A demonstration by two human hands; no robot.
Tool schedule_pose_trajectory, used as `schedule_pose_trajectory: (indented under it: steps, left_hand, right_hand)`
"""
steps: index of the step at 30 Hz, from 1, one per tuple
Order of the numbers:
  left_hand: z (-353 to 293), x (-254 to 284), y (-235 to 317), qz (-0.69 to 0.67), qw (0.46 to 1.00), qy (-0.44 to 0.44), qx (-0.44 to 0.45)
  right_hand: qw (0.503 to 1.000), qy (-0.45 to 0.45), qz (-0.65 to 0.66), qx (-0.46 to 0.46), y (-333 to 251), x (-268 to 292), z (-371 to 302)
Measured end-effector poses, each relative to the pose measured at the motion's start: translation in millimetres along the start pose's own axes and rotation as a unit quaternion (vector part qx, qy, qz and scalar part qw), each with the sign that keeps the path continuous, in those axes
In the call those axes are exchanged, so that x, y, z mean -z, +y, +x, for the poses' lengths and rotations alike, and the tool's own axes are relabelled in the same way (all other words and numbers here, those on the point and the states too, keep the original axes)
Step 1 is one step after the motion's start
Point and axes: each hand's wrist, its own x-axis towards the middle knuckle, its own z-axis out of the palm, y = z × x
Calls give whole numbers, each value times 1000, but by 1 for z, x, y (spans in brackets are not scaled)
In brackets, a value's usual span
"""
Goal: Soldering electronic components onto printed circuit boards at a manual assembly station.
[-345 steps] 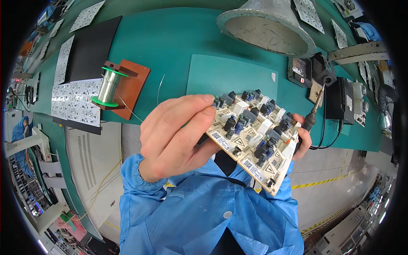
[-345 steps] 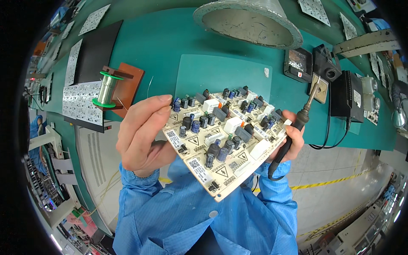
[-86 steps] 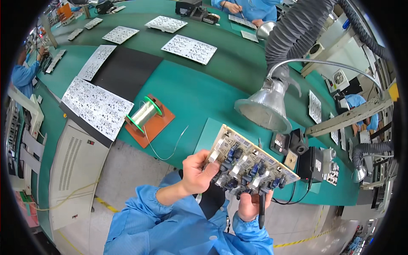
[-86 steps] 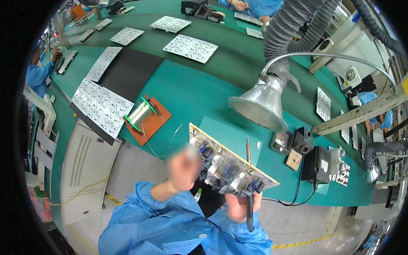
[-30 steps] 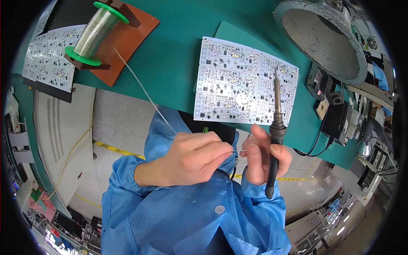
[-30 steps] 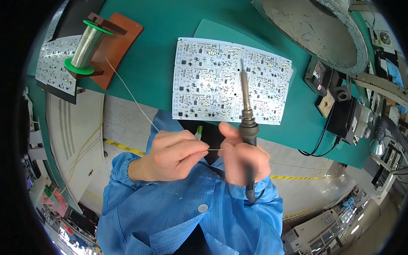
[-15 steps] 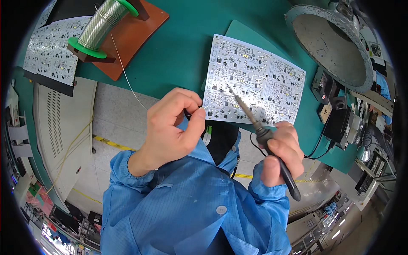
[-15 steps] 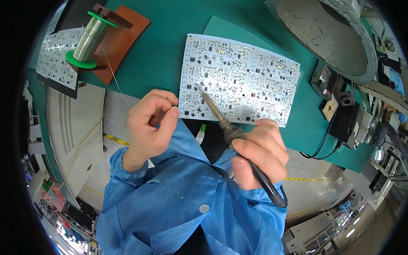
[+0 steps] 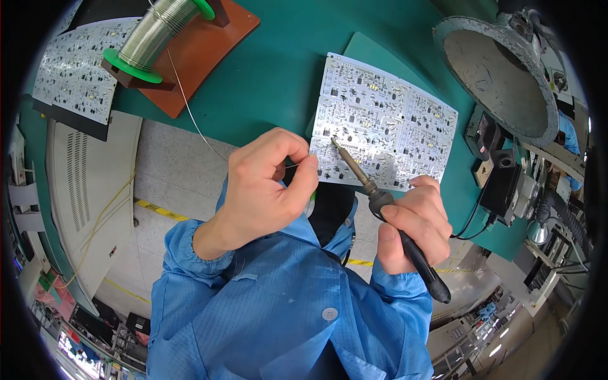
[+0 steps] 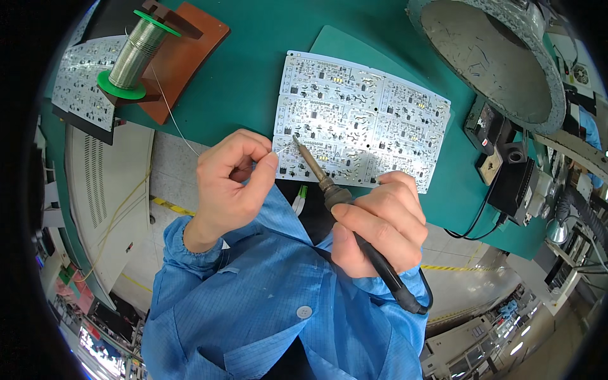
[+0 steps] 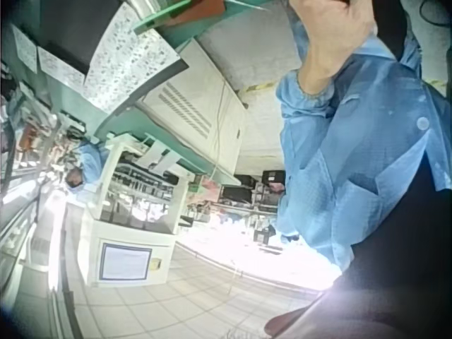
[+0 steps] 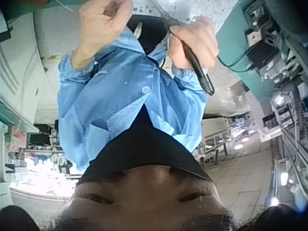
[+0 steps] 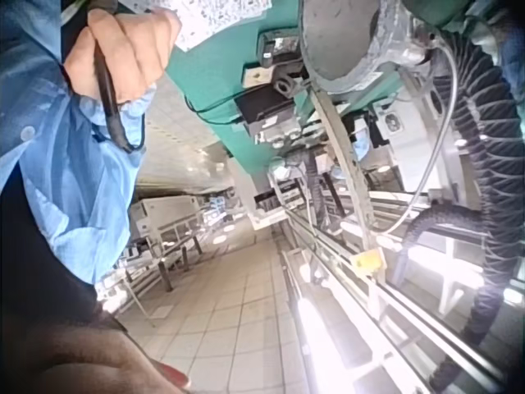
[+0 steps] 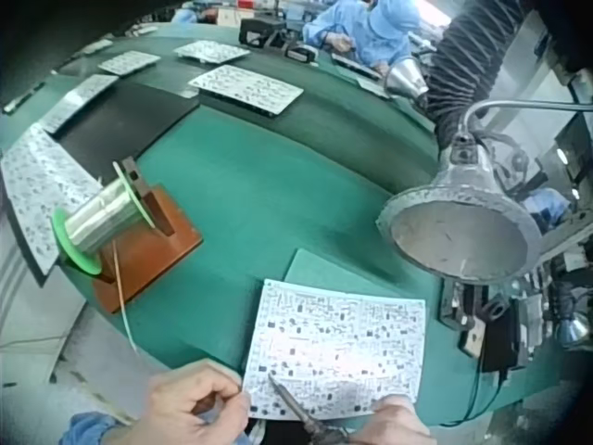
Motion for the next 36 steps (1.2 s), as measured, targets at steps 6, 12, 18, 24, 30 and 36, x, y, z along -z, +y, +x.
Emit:
schedule_pose_trajectory:
  steps: [6,12,18,24,30,36]
  left_hand:
    - [3,-1,3,2,1000,11,10]
    - [4,-1,3,5,1000,10,1]
    - [4,-1,2,-4,1000,11,5]
    - [4,12,3,-5,1000,2,1]
    - [19,11,1,25,997,32,-73]
    - [35,3,-4,76,987,52,-128]
  right_hand:
    - [1000,3,-4,3,-2,-1,2]
    - [1000,4,-5,3,-2,-3,3]
    - [1000,2,2,7,-1,-5,4]
    - [1000,11,14,4,0,2,5]
    - [999,36,19,-1,8,10,6]
    - [999,31,6,-8,11,6,12]
